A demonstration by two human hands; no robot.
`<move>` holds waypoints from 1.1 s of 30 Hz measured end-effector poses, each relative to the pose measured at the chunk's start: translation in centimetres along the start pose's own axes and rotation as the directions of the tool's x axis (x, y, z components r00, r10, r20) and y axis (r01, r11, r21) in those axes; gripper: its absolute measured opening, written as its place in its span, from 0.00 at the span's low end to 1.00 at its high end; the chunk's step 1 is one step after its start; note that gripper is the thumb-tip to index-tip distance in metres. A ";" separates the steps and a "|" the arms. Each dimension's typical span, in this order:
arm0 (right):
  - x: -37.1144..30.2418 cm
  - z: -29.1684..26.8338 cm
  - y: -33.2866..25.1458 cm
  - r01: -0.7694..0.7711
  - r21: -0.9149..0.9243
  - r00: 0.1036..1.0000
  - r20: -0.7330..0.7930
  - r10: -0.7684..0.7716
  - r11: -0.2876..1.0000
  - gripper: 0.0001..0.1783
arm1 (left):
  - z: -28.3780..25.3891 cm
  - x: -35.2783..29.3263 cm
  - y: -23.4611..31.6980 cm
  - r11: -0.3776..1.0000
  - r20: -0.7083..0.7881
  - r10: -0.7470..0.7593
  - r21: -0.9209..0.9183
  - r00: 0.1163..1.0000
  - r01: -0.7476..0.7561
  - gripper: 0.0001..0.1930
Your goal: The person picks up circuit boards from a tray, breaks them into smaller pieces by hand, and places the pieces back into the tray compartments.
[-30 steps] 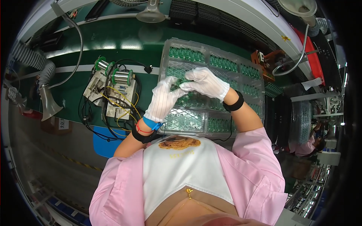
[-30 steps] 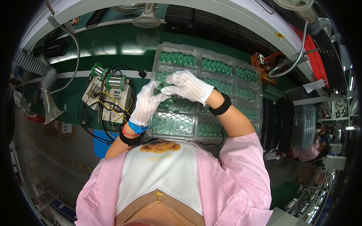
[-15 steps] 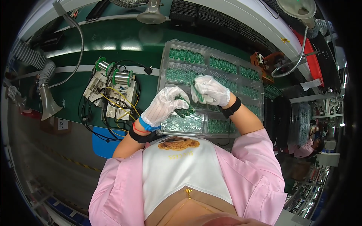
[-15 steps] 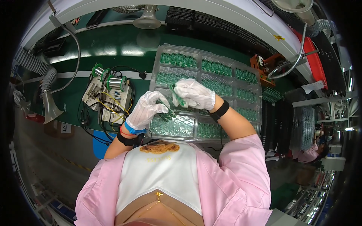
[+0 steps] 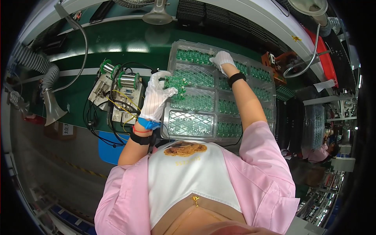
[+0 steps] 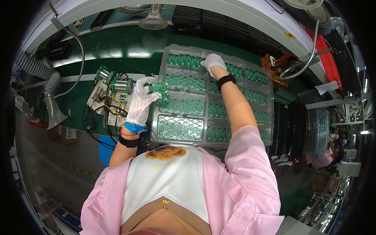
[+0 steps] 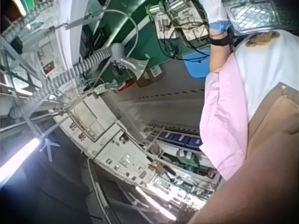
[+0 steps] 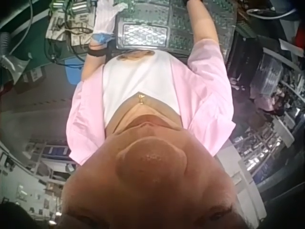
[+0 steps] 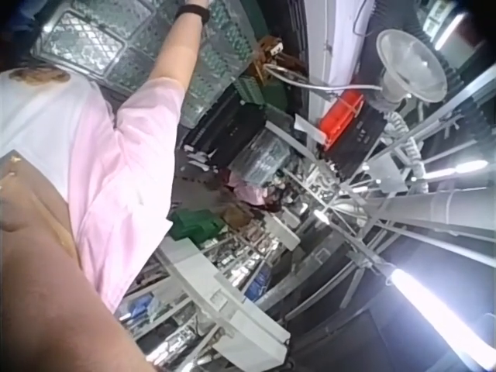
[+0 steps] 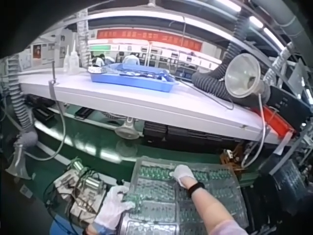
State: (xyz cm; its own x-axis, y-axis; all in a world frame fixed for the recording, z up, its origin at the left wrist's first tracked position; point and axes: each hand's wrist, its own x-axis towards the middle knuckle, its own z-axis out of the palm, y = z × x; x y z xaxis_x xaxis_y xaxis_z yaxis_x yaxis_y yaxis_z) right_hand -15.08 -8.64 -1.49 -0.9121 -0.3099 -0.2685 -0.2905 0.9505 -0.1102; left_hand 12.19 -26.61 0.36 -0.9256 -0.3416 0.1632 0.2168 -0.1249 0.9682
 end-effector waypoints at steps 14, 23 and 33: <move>-17.1 -1.4 -8.4 0.803 0.158 0.596 -0.186 -0.781 0.575 0.21 | 1.0 -1.1 1.5 0.852 0.064 0.054 0.518 0.996 -0.080 0.22; -18.2 -3.0 -9.0 0.794 0.424 0.501 -0.054 -0.864 0.434 0.18 | -3.0 -2.1 1.6 0.628 0.588 0.192 0.542 0.786 -0.558 0.13; -7.0 4.7 -9.7 0.120 0.857 0.936 0.071 -0.345 0.502 0.14 | -4.3 -3.3 -0.2 0.976 0.040 -0.195 -0.090 0.980 0.198 0.12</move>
State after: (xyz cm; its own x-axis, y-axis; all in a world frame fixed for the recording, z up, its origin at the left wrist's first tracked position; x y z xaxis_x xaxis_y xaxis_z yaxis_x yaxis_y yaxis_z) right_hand -4.58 -15.79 -3.04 -0.7327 -0.6198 -0.2810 -0.0074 0.4201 -0.9074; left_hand 16.53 -29.41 -1.20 -0.9618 -0.2728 -0.0208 0.0568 -0.2734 0.9602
